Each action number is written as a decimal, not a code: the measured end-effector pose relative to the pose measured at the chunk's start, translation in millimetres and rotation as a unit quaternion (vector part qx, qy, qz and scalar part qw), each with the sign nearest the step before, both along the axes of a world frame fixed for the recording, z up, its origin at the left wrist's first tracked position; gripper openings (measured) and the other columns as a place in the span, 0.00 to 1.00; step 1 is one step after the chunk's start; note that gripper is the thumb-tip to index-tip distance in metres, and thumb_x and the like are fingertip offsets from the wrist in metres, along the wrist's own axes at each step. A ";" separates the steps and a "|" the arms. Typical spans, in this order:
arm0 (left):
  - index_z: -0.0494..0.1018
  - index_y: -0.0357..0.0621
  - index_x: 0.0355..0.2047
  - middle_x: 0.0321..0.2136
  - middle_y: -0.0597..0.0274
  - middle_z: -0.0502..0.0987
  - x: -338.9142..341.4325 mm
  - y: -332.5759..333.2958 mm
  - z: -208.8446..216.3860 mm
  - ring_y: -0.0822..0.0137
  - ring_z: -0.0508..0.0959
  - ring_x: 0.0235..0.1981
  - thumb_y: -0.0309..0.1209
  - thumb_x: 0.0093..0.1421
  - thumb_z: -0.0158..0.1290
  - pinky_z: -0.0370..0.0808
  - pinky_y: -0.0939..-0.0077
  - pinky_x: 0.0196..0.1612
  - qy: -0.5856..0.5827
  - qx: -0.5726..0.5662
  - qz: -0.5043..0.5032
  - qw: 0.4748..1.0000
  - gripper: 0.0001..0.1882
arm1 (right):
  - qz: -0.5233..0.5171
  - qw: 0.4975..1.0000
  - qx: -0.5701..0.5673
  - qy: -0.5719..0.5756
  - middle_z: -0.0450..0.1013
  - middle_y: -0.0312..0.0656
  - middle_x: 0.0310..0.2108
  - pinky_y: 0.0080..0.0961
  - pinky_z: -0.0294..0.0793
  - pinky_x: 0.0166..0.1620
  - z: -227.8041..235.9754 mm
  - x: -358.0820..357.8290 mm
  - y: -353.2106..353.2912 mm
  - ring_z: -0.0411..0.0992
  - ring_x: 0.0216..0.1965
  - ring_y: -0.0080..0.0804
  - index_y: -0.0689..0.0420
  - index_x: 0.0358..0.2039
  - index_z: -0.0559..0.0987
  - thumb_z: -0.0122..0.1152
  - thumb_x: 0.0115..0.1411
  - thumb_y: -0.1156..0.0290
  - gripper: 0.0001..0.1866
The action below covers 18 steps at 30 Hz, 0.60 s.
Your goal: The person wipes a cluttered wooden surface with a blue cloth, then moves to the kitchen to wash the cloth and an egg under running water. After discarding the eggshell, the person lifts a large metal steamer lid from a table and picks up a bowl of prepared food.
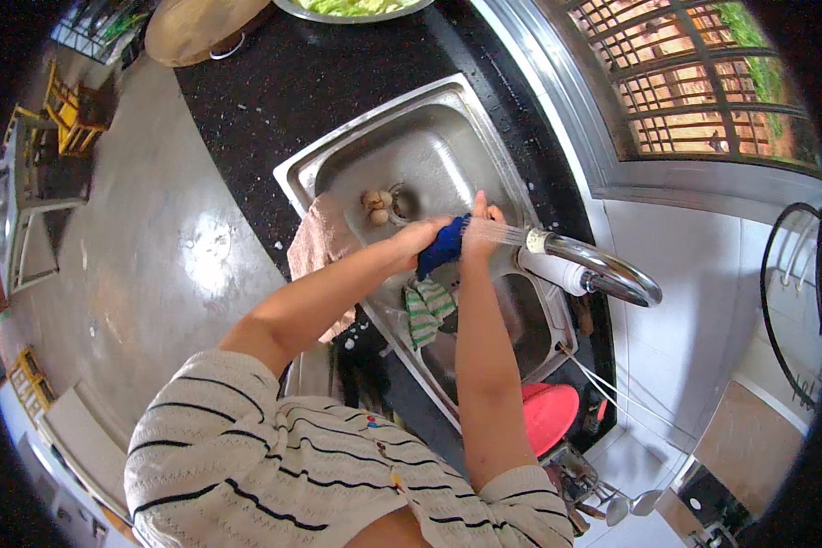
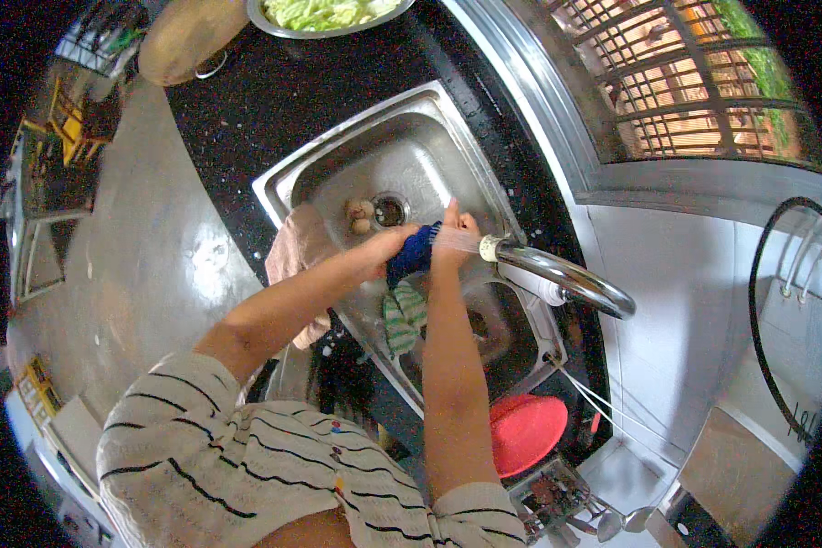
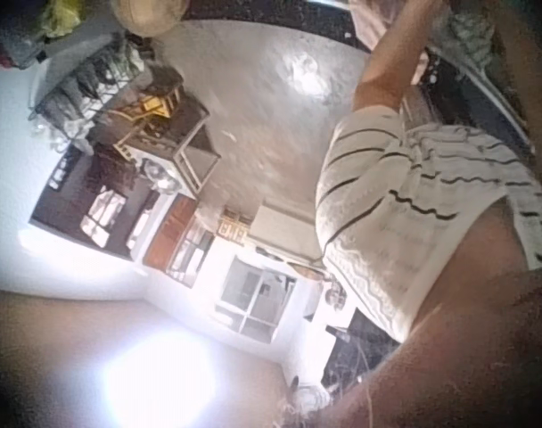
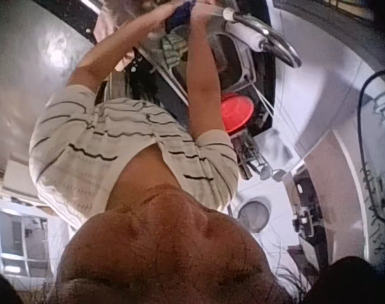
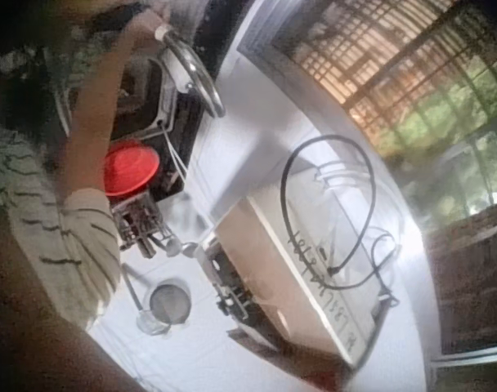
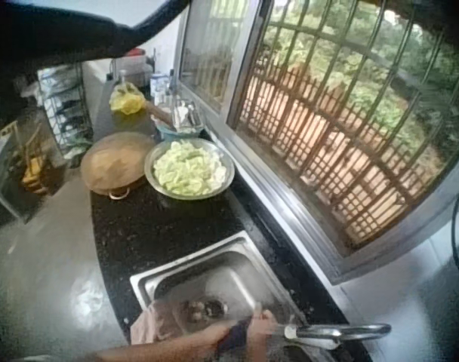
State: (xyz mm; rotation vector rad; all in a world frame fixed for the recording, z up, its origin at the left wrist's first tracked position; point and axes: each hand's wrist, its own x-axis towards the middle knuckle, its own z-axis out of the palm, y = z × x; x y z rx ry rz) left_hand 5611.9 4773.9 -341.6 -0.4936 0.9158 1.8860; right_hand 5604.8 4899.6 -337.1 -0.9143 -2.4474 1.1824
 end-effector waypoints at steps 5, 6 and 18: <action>0.51 0.49 0.64 0.61 0.56 0.58 -16.7 -31.2 -0.8 0.56 0.63 0.57 0.62 0.58 0.43 0.60 0.58 0.57 0.123 -0.196 -0.026 0.973 0.41 | 0.049 0.974 -0.196 0.104 0.68 0.39 0.30 0.27 0.65 0.41 35.9 13.0 -14.6 0.64 0.32 0.28 0.60 0.31 0.72 0.50 0.64 0.62 0.13; 0.51 0.50 0.64 0.60 0.56 0.59 -11.1 -27.4 -14.1 0.57 0.62 0.58 0.64 0.57 0.42 0.58 0.57 0.58 0.121 -0.159 0.014 0.980 0.43 | 0.104 0.963 -0.211 0.131 0.69 0.40 0.35 0.27 0.64 0.45 40.2 17.6 -22.9 0.65 0.37 0.29 0.60 0.37 0.71 0.48 0.65 0.63 0.12; 0.69 0.49 0.40 0.34 0.64 0.75 -8.9 -23.5 34.6 0.69 0.75 0.32 0.43 0.54 0.48 0.74 0.72 0.29 -0.029 0.022 0.034 0.999 0.16 | 0.016 0.991 0.006 0.134 0.73 0.45 0.42 0.34 0.68 0.44 46.5 57.2 -6.7 0.70 0.42 0.39 0.60 0.43 0.76 0.48 0.63 0.67 0.14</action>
